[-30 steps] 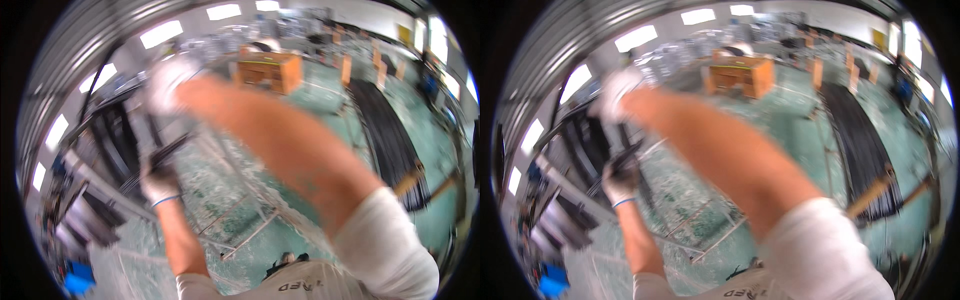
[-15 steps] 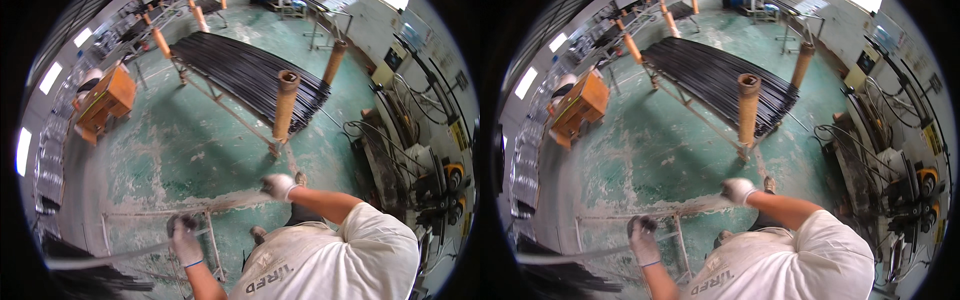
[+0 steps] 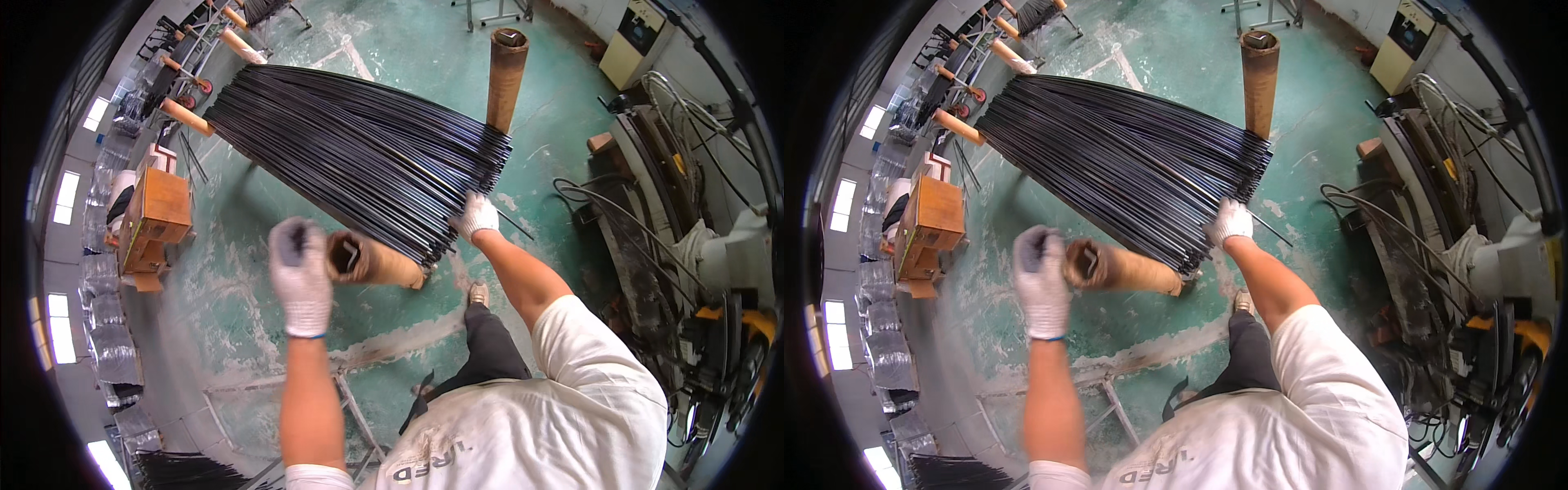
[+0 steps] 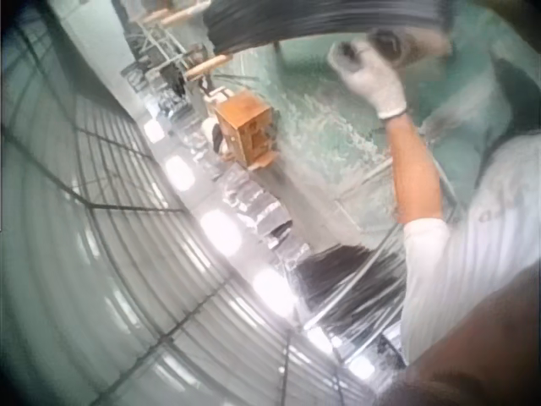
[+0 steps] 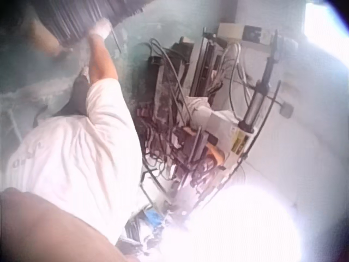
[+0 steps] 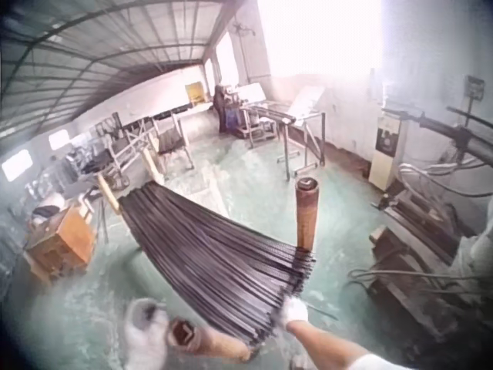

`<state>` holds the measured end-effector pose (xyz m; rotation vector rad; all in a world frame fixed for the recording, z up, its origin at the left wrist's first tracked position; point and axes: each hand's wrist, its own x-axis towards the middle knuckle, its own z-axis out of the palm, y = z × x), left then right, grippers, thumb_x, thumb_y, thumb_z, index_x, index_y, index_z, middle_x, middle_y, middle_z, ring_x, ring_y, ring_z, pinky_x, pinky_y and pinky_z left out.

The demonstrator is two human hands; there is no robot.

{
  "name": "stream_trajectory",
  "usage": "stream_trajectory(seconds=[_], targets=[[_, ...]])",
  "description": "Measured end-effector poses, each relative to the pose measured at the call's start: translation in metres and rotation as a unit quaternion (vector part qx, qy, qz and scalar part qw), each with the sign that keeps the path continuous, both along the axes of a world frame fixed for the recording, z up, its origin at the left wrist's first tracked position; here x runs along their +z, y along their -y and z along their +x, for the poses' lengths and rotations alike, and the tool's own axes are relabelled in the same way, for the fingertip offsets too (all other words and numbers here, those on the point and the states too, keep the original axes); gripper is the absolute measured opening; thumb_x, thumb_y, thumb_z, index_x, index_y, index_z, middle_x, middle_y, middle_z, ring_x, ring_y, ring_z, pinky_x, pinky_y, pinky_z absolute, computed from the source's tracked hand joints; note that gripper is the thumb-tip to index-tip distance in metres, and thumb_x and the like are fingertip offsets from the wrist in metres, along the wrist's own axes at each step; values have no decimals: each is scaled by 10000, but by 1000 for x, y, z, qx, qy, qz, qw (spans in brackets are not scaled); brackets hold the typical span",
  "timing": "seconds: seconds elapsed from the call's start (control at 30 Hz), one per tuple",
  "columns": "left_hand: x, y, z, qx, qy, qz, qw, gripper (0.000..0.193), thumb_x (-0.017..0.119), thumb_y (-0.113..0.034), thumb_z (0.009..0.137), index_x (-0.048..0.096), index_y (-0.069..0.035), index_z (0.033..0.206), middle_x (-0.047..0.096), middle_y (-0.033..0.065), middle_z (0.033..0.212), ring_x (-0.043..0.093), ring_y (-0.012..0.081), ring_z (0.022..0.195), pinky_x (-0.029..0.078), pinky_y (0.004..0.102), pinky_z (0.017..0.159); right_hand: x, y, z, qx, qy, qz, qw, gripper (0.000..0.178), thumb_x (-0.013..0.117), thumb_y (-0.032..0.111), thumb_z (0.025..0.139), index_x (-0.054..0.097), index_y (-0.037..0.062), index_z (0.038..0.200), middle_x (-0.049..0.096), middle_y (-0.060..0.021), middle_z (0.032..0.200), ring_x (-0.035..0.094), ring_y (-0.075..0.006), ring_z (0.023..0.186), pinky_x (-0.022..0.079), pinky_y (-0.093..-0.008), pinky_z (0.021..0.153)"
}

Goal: The person repeatedly feeds bundles of long black metal rods into a yellow and white bending machine, operates the machine to bend them, then removes and stacks the bent rods on a nearby rack. The cycle repeats throughout the clip.

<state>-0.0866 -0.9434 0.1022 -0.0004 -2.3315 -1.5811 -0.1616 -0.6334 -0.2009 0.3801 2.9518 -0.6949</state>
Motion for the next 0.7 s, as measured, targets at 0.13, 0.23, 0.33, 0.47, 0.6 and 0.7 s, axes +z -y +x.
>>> stream_trajectory(seconds=[0.13, 0.23, 0.33, 0.47, 0.6, 0.7], targets=[[-9, -87, -38, 78, 16, -231, 970, 213, 792, -171, 1009, 742, -5, 1135, 765, 192, 999, 773, 347, 886, 620, 418, 835, -31, 0, -85, -8, 28, 46, 999, 1022, 960, 580, 743, 556, 14, 1492, 637, -171, 1442, 608, -344, 1346, 519, -488, 1127], [-18, -79, -45, 72, 90, -206, 972, 174, 774, -116, 993, 754, 21, 1098, 766, 162, 978, 748, 274, 861, 606, 392, 827, -32, 9, -124, 28, 87, 81, 992, 1000, 920, 612, 773, 577, 15, 1498, 623, -168, 1456, 586, -334, 1369, 496, -479, 1143], [-14, -79, -56, 90, 126, -215, 964, 170, 760, -96, 985, 758, 35, 1092, 761, 155, 968, 727, 247, 855, 596, 380, 828, -38, 16, -140, 37, 59, 43, 997, 765, 957, 590, 796, 722, 35, 1269, 757, -169, 1254, 721, -340, 1216, 587, -471, 1051], [-12, -80, -61, 94, 128, -239, 958, 171, 761, -96, 979, 758, 40, 1084, 761, 169, 970, 733, 273, 857, 596, 387, 823, -42, 18, -145, 88, 152, -34, 984, 654, 875, 538, 933, 712, 22, 1300, 769, -205, 1280, 749, -384, 1249, 618, -475, 1062], [-10, -82, -61, 110, 136, -227, 958, 174, 747, -113, 1001, 750, 34, 1094, 745, 108, 961, 683, 190, 879, 574, 353, 853, -35, 3, -170, 169, 171, -28, 970, 358, 816, 405, 954, 876, 82, 1094, 844, -197, 1169, 825, -383, 1084, 665, -501, 951], [-7, -79, -60, 116, 137, -213, 960, 165, 753, -102, 997, 752, 32, 1093, 746, 110, 964, 687, 186, 880, 575, 350, 848, -36, 1, -182, 170, 188, 24, 967, 287, 770, 311, 974, 876, 101, 1138, 834, -203, 1216, 817, -367, 1144, 665, -486, 964]])
